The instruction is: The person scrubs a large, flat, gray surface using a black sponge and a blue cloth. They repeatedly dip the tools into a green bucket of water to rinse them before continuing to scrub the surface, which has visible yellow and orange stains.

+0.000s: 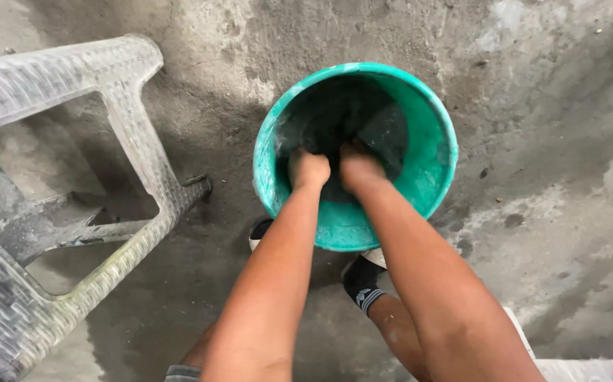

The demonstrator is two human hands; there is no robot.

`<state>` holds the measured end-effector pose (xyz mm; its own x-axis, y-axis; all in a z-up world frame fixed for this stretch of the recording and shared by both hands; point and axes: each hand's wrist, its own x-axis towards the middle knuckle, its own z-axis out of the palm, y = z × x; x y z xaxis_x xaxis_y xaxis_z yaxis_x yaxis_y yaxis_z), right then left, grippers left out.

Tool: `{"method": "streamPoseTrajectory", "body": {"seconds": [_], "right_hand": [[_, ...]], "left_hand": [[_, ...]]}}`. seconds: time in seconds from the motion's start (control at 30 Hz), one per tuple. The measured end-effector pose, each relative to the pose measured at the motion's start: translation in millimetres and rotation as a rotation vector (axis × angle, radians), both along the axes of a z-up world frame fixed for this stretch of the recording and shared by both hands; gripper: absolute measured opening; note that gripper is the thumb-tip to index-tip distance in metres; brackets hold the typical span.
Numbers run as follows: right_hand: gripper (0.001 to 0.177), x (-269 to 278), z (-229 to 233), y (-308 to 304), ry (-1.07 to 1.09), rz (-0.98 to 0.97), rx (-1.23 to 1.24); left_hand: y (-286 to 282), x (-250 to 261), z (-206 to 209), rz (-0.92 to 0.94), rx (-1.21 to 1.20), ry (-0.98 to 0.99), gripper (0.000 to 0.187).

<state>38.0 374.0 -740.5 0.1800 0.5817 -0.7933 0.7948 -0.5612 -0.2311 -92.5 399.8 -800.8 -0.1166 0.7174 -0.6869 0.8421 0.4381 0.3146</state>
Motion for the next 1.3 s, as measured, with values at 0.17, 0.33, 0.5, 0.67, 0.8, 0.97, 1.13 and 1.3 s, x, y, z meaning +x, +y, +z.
{"method": "streamPoseTrajectory", "body": {"seconds": [0.17, 0.33, 0.5, 0.67, 0.8, 0.97, 1.13, 1.3], "right_hand": [[0.042, 14, 45, -9, 0.130, -0.302, 0.178], [0.031, -2, 221, -6, 0.607, -0.743, 0.477], [0.023, -18, 217, -1, 0.173, -0.759, 0.798], [0.024, 7, 164, 32, 0.069, -0.872, 0.602], [0.031, 11, 81, 20, -0.019, -0.566, 0.489], [0.047, 14, -1, 3, -0.018, -0.263, 0.129], [0.026, 4, 127, 2, 0.155, -0.610, 0.520], [0.014, -10, 353, -27, 0.631, -1.049, 0.564]], "left_hand": [[4, 0, 48, 0.144, 0.060, -0.174, 0.035], [14, 5, 130, 0.461, 0.134, -0.498, 0.031], [6, 27, 261, 0.499, 0.076, -0.956, 0.022], [33, 12, 203, 0.340, 0.001, -0.526, 0.017], [31, 7, 107, 0.092, 0.241, -0.364, 0.024], [13, 4, 28, 0.008, 0.105, -0.133, 0.030], [34, -3, 105, 0.011, 0.109, -0.195, 0.022], [32, -7, 233, 0.400, 0.052, -0.529, 0.020]]}}
